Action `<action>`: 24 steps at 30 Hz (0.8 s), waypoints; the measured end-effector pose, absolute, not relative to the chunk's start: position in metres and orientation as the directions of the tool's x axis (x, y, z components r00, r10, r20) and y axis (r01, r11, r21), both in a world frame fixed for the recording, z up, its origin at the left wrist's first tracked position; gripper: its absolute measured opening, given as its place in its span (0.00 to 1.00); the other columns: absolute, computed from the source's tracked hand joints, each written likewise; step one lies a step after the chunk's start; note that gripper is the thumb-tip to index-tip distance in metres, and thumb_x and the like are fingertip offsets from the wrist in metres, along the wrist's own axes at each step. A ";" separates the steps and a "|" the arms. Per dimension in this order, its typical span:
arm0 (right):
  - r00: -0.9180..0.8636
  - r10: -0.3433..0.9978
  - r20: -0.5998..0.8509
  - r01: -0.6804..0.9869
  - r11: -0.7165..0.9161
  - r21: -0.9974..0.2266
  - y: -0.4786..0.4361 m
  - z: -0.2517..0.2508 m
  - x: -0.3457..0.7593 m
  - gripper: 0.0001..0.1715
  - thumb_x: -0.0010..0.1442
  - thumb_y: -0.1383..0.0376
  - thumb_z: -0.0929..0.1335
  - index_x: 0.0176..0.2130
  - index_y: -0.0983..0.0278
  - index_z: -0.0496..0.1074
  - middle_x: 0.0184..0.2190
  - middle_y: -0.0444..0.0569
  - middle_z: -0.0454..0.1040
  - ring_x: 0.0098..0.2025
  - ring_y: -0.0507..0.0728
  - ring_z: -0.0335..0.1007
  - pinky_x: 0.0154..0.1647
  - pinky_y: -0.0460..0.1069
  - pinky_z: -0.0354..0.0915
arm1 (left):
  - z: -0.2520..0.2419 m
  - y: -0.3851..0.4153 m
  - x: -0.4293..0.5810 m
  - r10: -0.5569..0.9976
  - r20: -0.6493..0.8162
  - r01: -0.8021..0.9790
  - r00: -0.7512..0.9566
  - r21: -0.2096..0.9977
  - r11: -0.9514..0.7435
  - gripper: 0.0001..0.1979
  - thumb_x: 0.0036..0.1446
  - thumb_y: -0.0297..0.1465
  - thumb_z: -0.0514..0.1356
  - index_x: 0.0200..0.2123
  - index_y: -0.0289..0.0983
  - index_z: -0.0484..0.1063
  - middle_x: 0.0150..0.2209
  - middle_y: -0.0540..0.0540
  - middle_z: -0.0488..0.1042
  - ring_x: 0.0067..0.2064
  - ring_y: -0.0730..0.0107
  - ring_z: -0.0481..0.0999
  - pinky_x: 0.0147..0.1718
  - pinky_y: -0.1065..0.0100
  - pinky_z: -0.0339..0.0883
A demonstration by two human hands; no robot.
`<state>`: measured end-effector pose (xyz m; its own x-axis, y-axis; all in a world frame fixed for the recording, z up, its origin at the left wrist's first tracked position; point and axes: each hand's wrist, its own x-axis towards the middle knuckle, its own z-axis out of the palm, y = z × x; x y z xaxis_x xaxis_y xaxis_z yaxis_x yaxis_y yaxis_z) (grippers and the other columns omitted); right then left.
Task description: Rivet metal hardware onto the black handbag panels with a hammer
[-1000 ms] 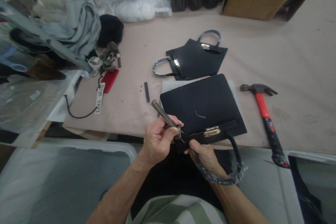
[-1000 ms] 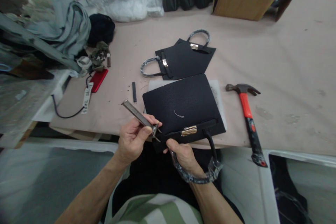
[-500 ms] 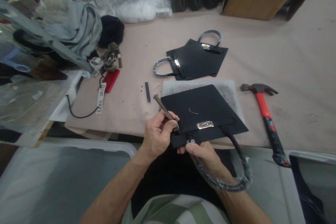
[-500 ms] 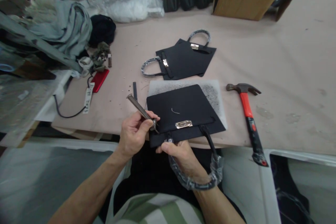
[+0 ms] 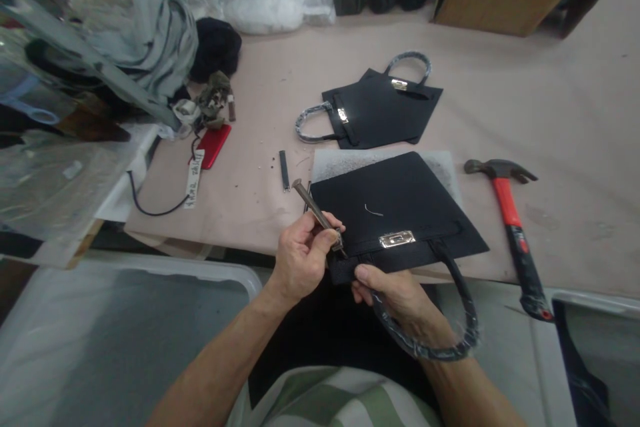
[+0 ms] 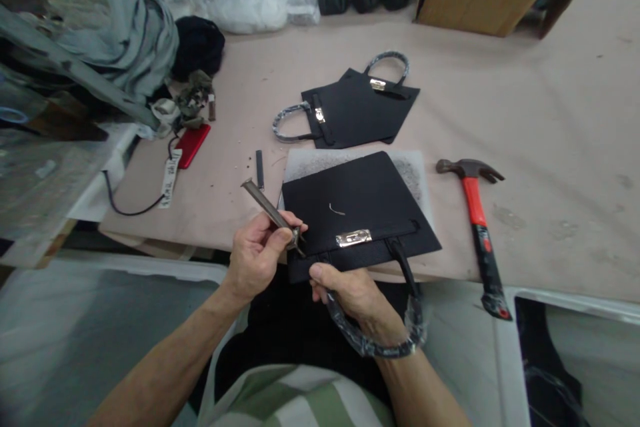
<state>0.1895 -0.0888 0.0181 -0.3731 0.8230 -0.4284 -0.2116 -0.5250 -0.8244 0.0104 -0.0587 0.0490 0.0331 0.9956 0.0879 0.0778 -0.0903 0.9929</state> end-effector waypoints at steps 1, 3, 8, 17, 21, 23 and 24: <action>-0.383 0.817 -0.432 -0.238 -0.539 -0.808 -0.089 0.016 0.189 0.27 0.52 0.46 0.75 0.21 0.66 0.73 0.17 0.46 0.69 0.21 0.51 0.64 0.25 0.48 0.61 | 0.050 -0.059 0.010 0.994 0.103 0.091 0.037 0.990 -0.106 0.07 0.66 0.32 0.60 0.43 0.34 0.73 0.40 0.44 0.79 0.42 0.66 0.80 0.40 0.71 0.74; -0.410 0.800 -0.439 -0.278 -0.568 -0.775 -0.089 0.013 0.189 0.26 0.50 0.46 0.77 0.24 0.66 0.76 0.19 0.47 0.72 0.21 0.52 0.65 0.25 0.48 0.63 | 0.051 -0.060 0.008 0.991 0.127 0.114 0.044 0.985 -0.131 0.07 0.66 0.31 0.59 0.43 0.34 0.73 0.40 0.43 0.79 0.41 0.67 0.80 0.39 0.71 0.74; -0.444 0.784 -0.434 -0.296 -0.585 -0.755 -0.086 0.008 0.188 0.27 0.48 0.45 0.77 0.26 0.67 0.77 0.21 0.49 0.74 0.22 0.52 0.67 0.22 0.46 0.62 | 0.050 -0.065 0.005 0.986 0.158 0.155 0.043 0.974 -0.163 0.06 0.66 0.30 0.59 0.44 0.35 0.73 0.42 0.43 0.78 0.42 0.68 0.80 0.38 0.72 0.73; -0.443 0.831 -0.336 -0.356 -0.507 -0.785 -0.084 0.001 0.185 0.27 0.49 0.45 0.77 0.24 0.66 0.77 0.18 0.47 0.72 0.20 0.52 0.66 0.25 0.48 0.65 | 0.057 -0.068 0.008 0.963 0.267 0.246 0.031 0.932 -0.266 0.05 0.65 0.27 0.58 0.43 0.36 0.73 0.41 0.44 0.78 0.40 0.70 0.79 0.38 0.72 0.72; -0.433 0.826 -0.361 -0.339 -0.520 -0.784 -0.085 -0.001 0.185 0.27 0.50 0.45 0.76 0.22 0.66 0.76 0.16 0.46 0.70 0.22 0.53 0.67 0.28 0.49 0.66 | 0.054 -0.070 0.010 0.942 0.333 0.294 0.043 0.897 -0.330 0.06 0.65 0.26 0.58 0.44 0.36 0.72 0.42 0.44 0.78 0.40 0.69 0.78 0.38 0.71 0.72; -0.423 0.820 -0.385 -0.343 -0.539 -0.769 -0.085 -0.002 0.185 0.27 0.49 0.45 0.77 0.22 0.66 0.76 0.16 0.46 0.69 0.22 0.53 0.68 0.28 0.49 0.66 | 0.051 -0.069 0.011 0.937 0.348 0.309 0.044 0.887 -0.344 0.06 0.64 0.26 0.58 0.44 0.35 0.72 0.42 0.43 0.77 0.41 0.68 0.78 0.39 0.70 0.73; -0.420 0.815 -0.399 -0.347 -0.550 -0.759 -0.085 -0.002 0.185 0.27 0.49 0.45 0.77 0.22 0.66 0.76 0.17 0.46 0.70 0.22 0.53 0.68 0.27 0.48 0.66 | 0.051 -0.069 0.011 0.935 0.353 0.319 0.043 0.882 -0.347 0.06 0.64 0.25 0.58 0.44 0.35 0.72 0.42 0.43 0.77 0.41 0.68 0.78 0.39 0.70 0.73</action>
